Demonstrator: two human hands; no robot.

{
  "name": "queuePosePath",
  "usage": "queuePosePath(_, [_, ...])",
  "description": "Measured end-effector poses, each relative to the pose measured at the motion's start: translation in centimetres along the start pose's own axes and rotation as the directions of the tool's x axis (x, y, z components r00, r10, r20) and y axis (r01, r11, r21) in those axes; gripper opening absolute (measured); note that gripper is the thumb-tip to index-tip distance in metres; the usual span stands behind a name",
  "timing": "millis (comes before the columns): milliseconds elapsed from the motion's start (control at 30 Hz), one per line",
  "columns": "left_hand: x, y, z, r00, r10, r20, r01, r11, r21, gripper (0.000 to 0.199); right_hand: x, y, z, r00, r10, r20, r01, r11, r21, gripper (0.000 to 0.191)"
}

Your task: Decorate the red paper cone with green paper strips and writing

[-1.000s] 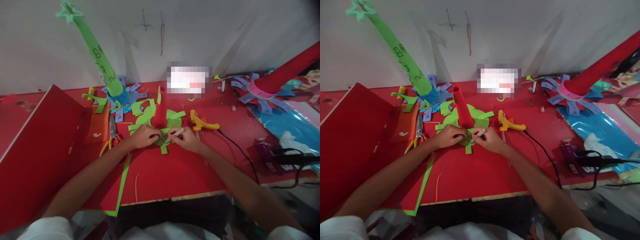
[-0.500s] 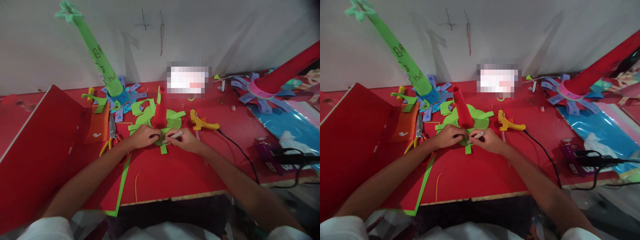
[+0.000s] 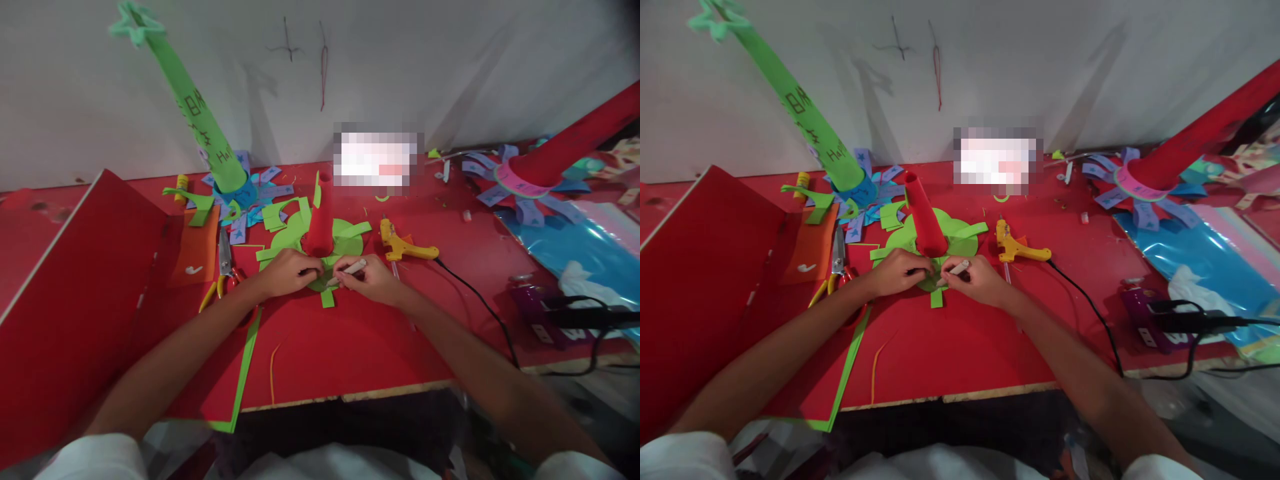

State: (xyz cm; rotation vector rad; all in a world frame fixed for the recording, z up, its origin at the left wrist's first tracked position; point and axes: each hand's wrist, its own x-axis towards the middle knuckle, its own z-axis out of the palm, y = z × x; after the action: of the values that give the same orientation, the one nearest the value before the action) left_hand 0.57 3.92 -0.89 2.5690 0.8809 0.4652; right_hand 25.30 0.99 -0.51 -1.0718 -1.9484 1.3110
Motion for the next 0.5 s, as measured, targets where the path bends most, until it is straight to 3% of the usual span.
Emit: queuePosePath(500, [0.09, 0.03, -0.07, 1.000, -0.001, 0.002, 0.001, 1.000, 0.001, 0.028, 0.06, 0.05, 0.10, 0.999, -0.039, 0.022, 0.039, 0.999, 0.018, 0.027])
